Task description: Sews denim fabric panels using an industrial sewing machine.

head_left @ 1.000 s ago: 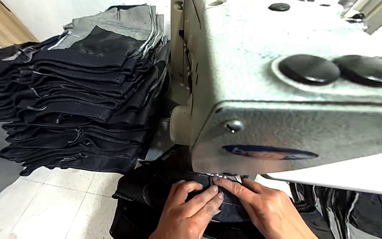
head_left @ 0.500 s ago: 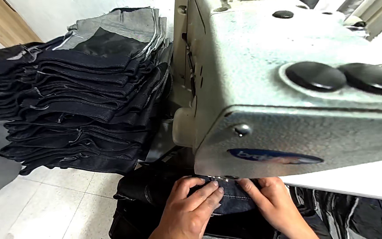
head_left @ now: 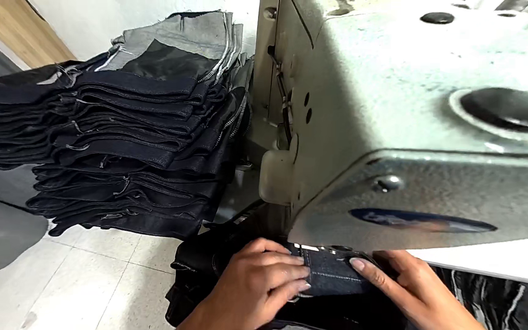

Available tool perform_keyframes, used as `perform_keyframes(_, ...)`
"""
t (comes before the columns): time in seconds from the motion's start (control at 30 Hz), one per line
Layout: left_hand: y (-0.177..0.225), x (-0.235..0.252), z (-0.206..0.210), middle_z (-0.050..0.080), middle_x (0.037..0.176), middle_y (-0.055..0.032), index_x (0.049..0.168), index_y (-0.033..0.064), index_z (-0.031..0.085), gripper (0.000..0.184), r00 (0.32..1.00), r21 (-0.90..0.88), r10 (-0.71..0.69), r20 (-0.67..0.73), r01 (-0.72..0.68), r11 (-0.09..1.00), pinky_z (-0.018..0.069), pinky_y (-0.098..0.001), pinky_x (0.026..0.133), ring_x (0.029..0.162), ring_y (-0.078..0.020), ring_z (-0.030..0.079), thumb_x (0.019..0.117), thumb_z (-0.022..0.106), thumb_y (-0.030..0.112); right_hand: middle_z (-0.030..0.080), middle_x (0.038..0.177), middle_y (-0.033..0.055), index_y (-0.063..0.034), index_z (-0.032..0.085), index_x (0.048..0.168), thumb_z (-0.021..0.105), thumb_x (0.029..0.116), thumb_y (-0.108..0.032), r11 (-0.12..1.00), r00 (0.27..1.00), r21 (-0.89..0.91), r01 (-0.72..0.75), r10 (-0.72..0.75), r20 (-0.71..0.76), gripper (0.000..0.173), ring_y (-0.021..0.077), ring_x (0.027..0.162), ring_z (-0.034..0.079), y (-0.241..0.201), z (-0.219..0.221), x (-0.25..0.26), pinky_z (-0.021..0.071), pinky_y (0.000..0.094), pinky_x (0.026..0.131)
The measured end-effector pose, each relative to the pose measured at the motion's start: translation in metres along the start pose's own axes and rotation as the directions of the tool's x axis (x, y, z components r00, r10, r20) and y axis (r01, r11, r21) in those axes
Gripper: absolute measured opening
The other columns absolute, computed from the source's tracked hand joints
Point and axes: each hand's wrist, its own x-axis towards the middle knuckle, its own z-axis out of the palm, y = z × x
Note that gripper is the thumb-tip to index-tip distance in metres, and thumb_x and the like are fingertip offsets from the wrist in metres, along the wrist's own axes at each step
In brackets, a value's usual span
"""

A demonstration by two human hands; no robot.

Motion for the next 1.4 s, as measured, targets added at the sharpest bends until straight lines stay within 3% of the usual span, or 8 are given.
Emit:
perform_keyframes(0.23, -0.023, 0.021, -0.041, 0.077, 0.096, 0.0056, 0.093, 0.0144, 0.08, 0.024, 0.992, 0.164, -0.117, 0.035, 0.11, 0.98, 0.0571, -0.0239, 0.09, 0.098, -0.0037, 0.071, 0.0993, 0.062, 0.029, 0.069, 0.12, 0.0062, 0.0017, 0.056, 0.133, 0.064, 0.0976, -0.043, 0.972, 0.985, 0.161, -0.174, 0.169, 0.041, 0.057, 0.0039, 0.109, 0.066, 0.006, 0.0, -0.031, 0.0561, 0.0252, 0.095)
perform_keyframes(0.37, -0.027, 0.031, -0.043, 0.076, 0.095, 0.0012, 0.098, 0.0139, 0.08, 0.021, 0.951, 0.212, -0.277, 0.134, 0.246, 0.946, 0.0586, -0.033, 0.087, 0.095, -0.0098, 0.072, 0.0969, 0.065, 0.029, 0.071, 0.114, -0.0011, -0.0029, 0.06, 0.129, 0.065, 0.0962, -0.042, 0.929, 0.96, 0.245, -0.278, 0.274, 0.051, 0.051, -0.0007, 0.105, 0.066, 0.006, 0.009, -0.044, 0.0555, 0.0238, 0.094)
perform_keyframes(0.5, -0.016, 0.045, -0.033, 0.073, 0.115, -0.0128, 0.116, 0.0044, 0.073, 0.035, 0.83, 0.2, -0.456, 0.322, 0.412, 0.889, 0.049, -0.0452, 0.105, 0.117, -0.024, 0.066, 0.1018, 0.06, 0.034, 0.072, 0.107, -0.0076, -0.0101, 0.062, 0.122, 0.069, 0.0906, -0.044, 0.874, 0.939, 0.36, -0.326, 0.345, 0.012, 0.047, -0.001, 0.099, 0.068, 0.012, 0.018, -0.04, 0.0577, 0.0227, 0.088)
perform_keyframes(0.7, -0.015, 0.049, -0.018, 0.06, 0.14, -0.0185, 0.146, 0.0002, 0.05, 0.059, 0.665, 0.076, -0.543, 0.512, 0.595, 0.8, 0.037, -0.0426, 0.118, 0.137, -0.0219, 0.052, 0.108, 0.042, 0.045, 0.072, 0.104, -0.0088, -0.0098, 0.061, 0.118, 0.076, 0.0843, -0.043, 0.77, 0.932, 0.569, -0.287, 0.363, -0.021, 0.05, 0.0012, 0.098, 0.069, 0.017, 0.034, -0.032, 0.0585, 0.0238, 0.09)
perform_keyframes(0.93, -0.011, 0.033, 0.006, 0.072, 0.111, -0.0163, 0.12, -0.008, 0.066, 0.032, 0.807, -0.138, -0.572, 0.147, 0.589, 0.796, 0.0495, -0.031, 0.102, 0.111, -0.0133, 0.066, 0.1016, 0.052, 0.014, 0.074, 0.1, -0.0069, -0.0106, 0.063, 0.117, 0.071, 0.0902, -0.031, 0.665, 0.887, 0.678, -0.313, 0.461, -0.043, 0.035, 0.004, 0.092, 0.072, -0.003, 0.028, -0.016, 0.0612, 0.0251, 0.085)
perform_keyframes(1.0, -0.018, 0.044, 0.005, 0.072, 0.107, -0.0212, 0.112, -0.0107, 0.069, 0.024, 0.8, -0.11, -0.58, 0.154, 0.597, 0.795, 0.05, -0.037, 0.099, 0.107, -0.0211, 0.067, 0.0985, 0.056, 0.004, 0.075, 0.093, -0.0042, -0.0114, 0.066, 0.113, 0.069, 0.0888, -0.025, 0.636, 0.85, 0.683, -0.36, 0.526, -0.042, 0.028, 0.0057, 0.085, 0.073, -0.006, 0.021, 0.006, 0.0623, 0.0255, 0.079)
perform_keyframes(1.1, -0.03, 0.056, -0.001, 0.07, 0.097, -0.0112, 0.104, -0.0066, 0.069, 0.014, 0.775, -0.199, -0.582, 0.247, 0.628, 0.752, 0.0519, -0.0269, 0.091, 0.095, -0.0078, 0.064, 0.0968, 0.06, 0.001, 0.074, 0.084, -0.0058, -0.016, 0.067, 0.099, 0.067, 0.0883, -0.017, 0.661, 0.87, 0.68, -0.316, 0.488, -0.07, 0.011, 0.0028, 0.078, 0.071, -0.002, 0.012, 0.024, 0.061, 0.0217, 0.073)
perform_keyframes(1.4, -0.072, 0.042, 0.017, 0.072, 0.095, -0.006, 0.101, -0.0035, 0.072, 0.015, 0.865, -0.378, -0.457, 0.207, 0.501, 0.778, 0.0544, -0.025, 0.088, 0.091, -0.0029, 0.066, 0.0971, 0.059, 0.004, 0.076, 0.092, -0.0064, -0.0141, 0.067, 0.107, 0.068, 0.091, -0.017, 0.656, 0.879, 0.706, -0.267, 0.466, -0.101, 0.016, 0.0028, 0.087, 0.072, -0.004, 0.02, 0.019, 0.061, 0.0213, 0.081)
